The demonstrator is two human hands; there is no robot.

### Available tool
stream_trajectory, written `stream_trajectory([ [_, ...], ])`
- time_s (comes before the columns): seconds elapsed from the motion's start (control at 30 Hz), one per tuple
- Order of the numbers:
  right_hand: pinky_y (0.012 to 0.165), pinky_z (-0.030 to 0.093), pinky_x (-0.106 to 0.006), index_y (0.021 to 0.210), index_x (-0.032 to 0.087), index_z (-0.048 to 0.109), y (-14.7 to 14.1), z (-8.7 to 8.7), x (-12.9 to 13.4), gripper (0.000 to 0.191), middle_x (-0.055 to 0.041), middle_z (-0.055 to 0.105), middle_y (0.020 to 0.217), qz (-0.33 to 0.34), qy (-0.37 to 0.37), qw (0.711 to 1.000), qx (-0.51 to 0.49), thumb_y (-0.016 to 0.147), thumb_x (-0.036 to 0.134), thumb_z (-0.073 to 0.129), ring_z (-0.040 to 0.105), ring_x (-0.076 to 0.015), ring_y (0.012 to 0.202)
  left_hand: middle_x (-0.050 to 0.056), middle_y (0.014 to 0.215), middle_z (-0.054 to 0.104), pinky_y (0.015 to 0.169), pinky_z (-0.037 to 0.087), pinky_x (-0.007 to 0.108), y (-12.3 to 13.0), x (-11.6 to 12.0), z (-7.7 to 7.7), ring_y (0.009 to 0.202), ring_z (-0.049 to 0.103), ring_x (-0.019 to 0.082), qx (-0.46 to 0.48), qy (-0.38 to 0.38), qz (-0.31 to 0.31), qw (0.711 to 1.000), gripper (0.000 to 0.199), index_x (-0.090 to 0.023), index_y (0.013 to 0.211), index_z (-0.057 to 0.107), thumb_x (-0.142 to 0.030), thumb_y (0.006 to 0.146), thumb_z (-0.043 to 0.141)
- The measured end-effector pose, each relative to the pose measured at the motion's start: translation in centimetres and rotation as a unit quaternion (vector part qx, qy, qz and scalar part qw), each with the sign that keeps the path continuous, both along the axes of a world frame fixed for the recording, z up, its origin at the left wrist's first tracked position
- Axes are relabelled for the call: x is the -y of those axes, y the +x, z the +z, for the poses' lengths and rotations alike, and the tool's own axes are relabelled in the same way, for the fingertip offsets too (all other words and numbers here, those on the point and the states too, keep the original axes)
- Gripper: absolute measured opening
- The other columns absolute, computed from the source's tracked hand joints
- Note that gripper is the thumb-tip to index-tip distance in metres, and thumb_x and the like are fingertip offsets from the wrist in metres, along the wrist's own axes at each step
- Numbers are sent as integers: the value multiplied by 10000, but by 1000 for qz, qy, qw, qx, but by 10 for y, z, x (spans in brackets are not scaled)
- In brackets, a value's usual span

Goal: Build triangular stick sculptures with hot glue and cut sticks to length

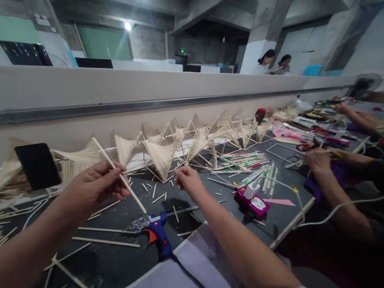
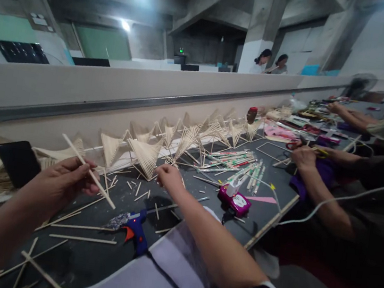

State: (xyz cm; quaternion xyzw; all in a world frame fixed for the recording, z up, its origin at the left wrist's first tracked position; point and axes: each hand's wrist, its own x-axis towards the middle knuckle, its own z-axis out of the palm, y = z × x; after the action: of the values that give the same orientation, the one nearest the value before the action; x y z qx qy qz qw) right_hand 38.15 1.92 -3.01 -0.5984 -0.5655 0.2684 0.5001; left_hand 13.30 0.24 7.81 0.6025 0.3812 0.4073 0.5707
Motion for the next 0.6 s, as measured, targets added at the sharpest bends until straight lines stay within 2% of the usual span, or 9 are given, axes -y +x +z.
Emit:
stream_trajectory([
  [0.1, 435, 365, -193, 816, 115, 593, 40, -15, -24, 338, -3, 554, 561, -64, 10, 997, 35, 828, 289, 304, 469, -91, 438, 59, 687, 651, 545, 527, 214, 15, -24, -13, 582, 633, 131, 9, -50, 36, 998, 115, -139, 815, 543, -221, 750, 592],
  [0.17, 511, 389, -210, 826, 131, 603, 54, -26, -31, 306, -16, 583, 612, -69, 17, 994, 78, 825, 254, 322, 509, -111, 524, 74, 682, 649, 551, 529, 221, 24, -42, -26, 575, 630, 128, -12, -96, 30, 995, 71, -126, 771, 529, -182, 760, 571],
  [0.27, 660, 402, -234, 820, 168, 634, 54, -40, -32, 183, -28, 639, 743, -8, 33, 987, 158, 762, 184, 462, 554, -140, 705, 61, 605, 623, 465, 503, 214, 37, -68, -51, 509, 608, 135, -72, -173, -6, 982, 74, -127, 722, 510, -159, 752, 570],
  [0.43, 823, 370, -268, 923, 188, 650, 38, -48, -25, 248, -56, 648, 931, 115, 61, 957, 261, 735, 114, 507, 540, -168, 908, 17, 482, 552, 369, 429, 168, 58, -108, -89, 394, 537, 100, -109, -209, 60, 970, 117, -128, 668, 481, -149, 774, 528],
  [0.6, 873, 334, -308, 1025, 156, 616, 35, -47, -22, 284, -83, 618, 1034, 169, 93, 908, 372, 769, 116, 498, 519, -172, 961, 3, 507, 534, 383, 417, 181, 67, -132, -110, 426, 535, 104, -121, -223, 92, 963, 102, -128, 700, 494, -175, 773, 549],
])
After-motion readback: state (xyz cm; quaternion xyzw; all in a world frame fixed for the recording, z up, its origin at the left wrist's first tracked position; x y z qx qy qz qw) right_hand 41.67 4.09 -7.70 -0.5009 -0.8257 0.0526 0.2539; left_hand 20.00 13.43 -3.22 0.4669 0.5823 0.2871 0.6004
